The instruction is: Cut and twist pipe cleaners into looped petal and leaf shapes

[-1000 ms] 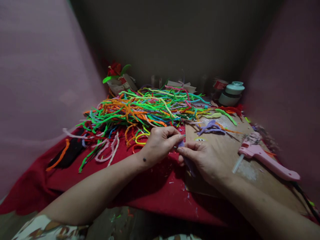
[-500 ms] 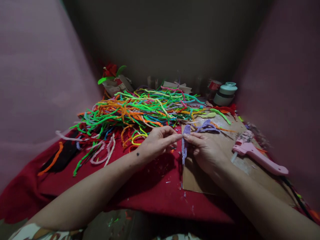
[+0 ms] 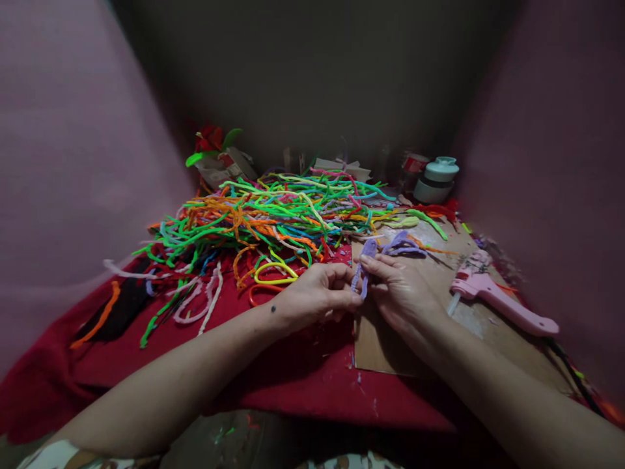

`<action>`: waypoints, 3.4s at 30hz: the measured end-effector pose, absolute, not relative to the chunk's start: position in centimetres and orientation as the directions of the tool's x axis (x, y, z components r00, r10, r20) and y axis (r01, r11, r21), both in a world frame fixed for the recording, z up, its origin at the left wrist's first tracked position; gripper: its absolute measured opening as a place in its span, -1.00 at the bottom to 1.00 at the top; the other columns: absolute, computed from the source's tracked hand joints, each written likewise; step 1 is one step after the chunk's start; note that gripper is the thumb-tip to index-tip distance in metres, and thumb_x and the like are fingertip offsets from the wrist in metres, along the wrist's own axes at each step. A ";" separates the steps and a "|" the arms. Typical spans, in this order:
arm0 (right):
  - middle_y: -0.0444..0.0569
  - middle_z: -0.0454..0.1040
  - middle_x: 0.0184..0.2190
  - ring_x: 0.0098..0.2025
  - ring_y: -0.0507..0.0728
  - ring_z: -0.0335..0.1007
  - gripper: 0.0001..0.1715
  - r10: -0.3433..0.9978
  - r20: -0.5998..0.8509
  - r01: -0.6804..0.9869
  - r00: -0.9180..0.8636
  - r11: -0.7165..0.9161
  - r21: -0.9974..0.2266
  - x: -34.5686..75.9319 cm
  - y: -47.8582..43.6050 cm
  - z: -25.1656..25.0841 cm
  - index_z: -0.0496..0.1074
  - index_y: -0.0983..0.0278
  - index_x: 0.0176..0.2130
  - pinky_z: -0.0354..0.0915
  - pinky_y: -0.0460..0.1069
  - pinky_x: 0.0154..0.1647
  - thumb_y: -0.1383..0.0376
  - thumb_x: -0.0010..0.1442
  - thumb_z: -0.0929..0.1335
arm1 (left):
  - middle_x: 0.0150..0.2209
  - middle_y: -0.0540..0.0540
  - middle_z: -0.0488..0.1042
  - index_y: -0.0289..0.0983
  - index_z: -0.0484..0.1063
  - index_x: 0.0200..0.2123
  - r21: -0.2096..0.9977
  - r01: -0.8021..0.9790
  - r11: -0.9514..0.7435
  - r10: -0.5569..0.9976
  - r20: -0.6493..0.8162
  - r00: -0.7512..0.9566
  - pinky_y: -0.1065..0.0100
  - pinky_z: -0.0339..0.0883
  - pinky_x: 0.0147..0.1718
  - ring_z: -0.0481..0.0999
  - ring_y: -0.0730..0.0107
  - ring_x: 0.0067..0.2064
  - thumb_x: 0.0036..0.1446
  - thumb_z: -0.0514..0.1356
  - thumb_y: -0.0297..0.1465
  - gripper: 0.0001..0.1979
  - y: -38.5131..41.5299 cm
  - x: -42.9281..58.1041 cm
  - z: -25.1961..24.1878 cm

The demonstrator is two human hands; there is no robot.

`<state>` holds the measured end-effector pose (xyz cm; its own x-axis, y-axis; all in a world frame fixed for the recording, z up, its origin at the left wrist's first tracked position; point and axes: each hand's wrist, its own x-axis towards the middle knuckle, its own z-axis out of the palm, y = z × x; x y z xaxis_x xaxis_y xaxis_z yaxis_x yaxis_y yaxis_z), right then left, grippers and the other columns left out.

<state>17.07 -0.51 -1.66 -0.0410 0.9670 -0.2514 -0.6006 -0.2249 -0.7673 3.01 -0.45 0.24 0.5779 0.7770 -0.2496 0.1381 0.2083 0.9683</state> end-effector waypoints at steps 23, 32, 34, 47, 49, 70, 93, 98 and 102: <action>-0.20 0.32 -0.67 -0.62 -0.06 0.15 -0.84 0.970 -0.237 -0.597 -0.044 -0.216 -0.773 17.4 -0.3 -1.7 0.38 0.33 -0.60 0.08 -0.12 -0.59 0.39 -0.21 0.46 | -0.50 0.06 0.31 -0.34 0.35 -0.38 0.974 0.226 -0.019 0.848 -0.104 0.520 0.50 0.14 -0.51 0.25 0.57 -0.50 -0.06 0.21 -0.39 -0.84 -0.7 3.5 -0.4; -0.19 0.29 -0.66 -0.61 -0.06 0.15 -0.83 0.974 -0.226 -0.594 -0.023 -0.195 -0.780 17.7 -0.1 -1.6 0.36 0.32 -0.63 0.09 -0.12 -0.58 0.38 -0.19 0.45 | -0.55 0.05 0.31 -0.33 0.40 -0.28 0.970 0.192 -0.147 0.827 0.014 0.562 0.54 0.18 -0.52 0.29 0.62 -0.53 0.12 0.09 -0.39 -0.85 -0.9 2.2 1.0; -0.19 0.29 -0.66 -0.61 -0.06 0.14 -0.83 0.973 -0.229 -0.587 -0.025 -0.200 -0.785 17.8 -0.1 -1.7 0.36 0.32 -0.63 0.10 -0.11 -0.58 0.37 -0.19 0.45 | -0.51 0.03 0.35 -0.33 0.39 -0.26 0.947 0.223 -0.233 0.820 0.068 0.568 0.52 0.24 -0.47 0.35 0.58 -0.49 0.13 0.07 -0.43 -0.85 -0.9 2.1 1.1; -0.18 0.27 -0.71 -0.61 -0.04 0.09 -0.86 0.984 -0.154 -0.454 -0.091 -0.179 -0.873 17.5 -0.6 -1.2 0.34 0.30 -0.70 0.04 -0.10 -0.58 0.40 -0.20 0.36 | -0.18 -0.11 0.38 -0.25 0.47 -0.30 0.564 0.307 -0.767 0.609 0.487 0.626 0.46 0.33 -0.23 0.42 0.48 -0.19 0.15 0.08 -0.46 -0.83 -0.1 0.9 0.7; -0.18 0.26 -0.72 -0.63 -0.04 0.08 -0.85 0.983 -0.151 -0.418 -0.109 -0.183 -0.890 17.4 -0.7 -1.1 0.35 0.30 -0.72 0.03 -0.10 -0.60 0.41 -0.19 0.34 | -0.23 -0.10 0.38 -0.25 0.46 -0.25 0.549 0.344 -0.762 0.612 0.438 0.658 0.49 0.32 -0.26 0.43 0.50 -0.23 0.18 0.04 -0.45 -0.80 0.0 0.7 0.9; -0.20 0.24 -0.70 -0.65 -0.06 0.07 -0.91 0.981 -0.113 -0.218 -0.154 -0.146 -0.965 17.2 -1.1 -1.8 0.37 0.31 -0.63 0.00 -0.12 -0.64 0.38 -0.14 0.30 | -0.45 -0.07 0.30 -0.34 0.35 -0.42 -0.169 0.619 -0.767 0.471 0.507 0.722 0.43 0.16 -0.47 0.25 0.46 -0.44 0.18 -0.03 -0.45 -0.80 -0.3 1.2 0.0; -0.21 0.24 -0.71 -0.69 -0.09 0.11 -0.84 0.938 -0.239 -0.346 -0.251 -0.317 -0.883 17.0 -1.2 -2.4 0.32 0.33 -0.64 0.10 -0.16 -0.67 0.35 -0.17 0.40 | -0.38 -0.15 0.33 -0.35 0.27 -0.37 -0.428 0.488 -0.760 0.369 0.334 0.868 0.27 0.21 -0.45 0.35 0.30 -0.37 0.18 -0.07 -0.50 -0.84 -2.2 2.3 0.1; -0.21 0.26 -0.71 -0.69 -0.10 0.12 -0.83 0.931 -0.250 -0.352 -0.267 -0.335 -0.874 17.3 -1.1 -2.6 0.34 0.33 -0.64 0.13 -0.17 -0.68 0.34 -0.17 0.41 | -0.37 -0.17 0.35 -0.38 0.31 -0.36 -0.323 0.475 -0.819 0.370 0.335 0.866 0.28 0.25 -0.42 0.35 0.30 -0.35 0.18 -0.07 -0.52 -0.82 -1.9 2.2 -0.3; -0.14 0.34 -0.67 -0.66 -0.04 0.23 -0.86 0.944 -0.215 -0.342 -0.251 -0.294 -0.892 17.5 -0.9 -2.6 0.40 0.34 -0.60 0.20 -0.13 -0.64 0.32 -0.15 0.42 | -0.25 -0.17 0.38 -0.37 0.29 -0.18 0.147 0.449 -0.882 0.465 0.439 0.769 0.35 0.33 -0.29 0.38 0.38 -0.24 0.19 -0.04 -0.52 -0.82 -1.2 1.7 0.1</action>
<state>17.55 -0.92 -2.60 -0.2512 0.9437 -0.2150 -0.3423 -0.2944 -0.8923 1.67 -1.21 0.09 0.7693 0.4645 0.4387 0.4486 -0.8816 0.1468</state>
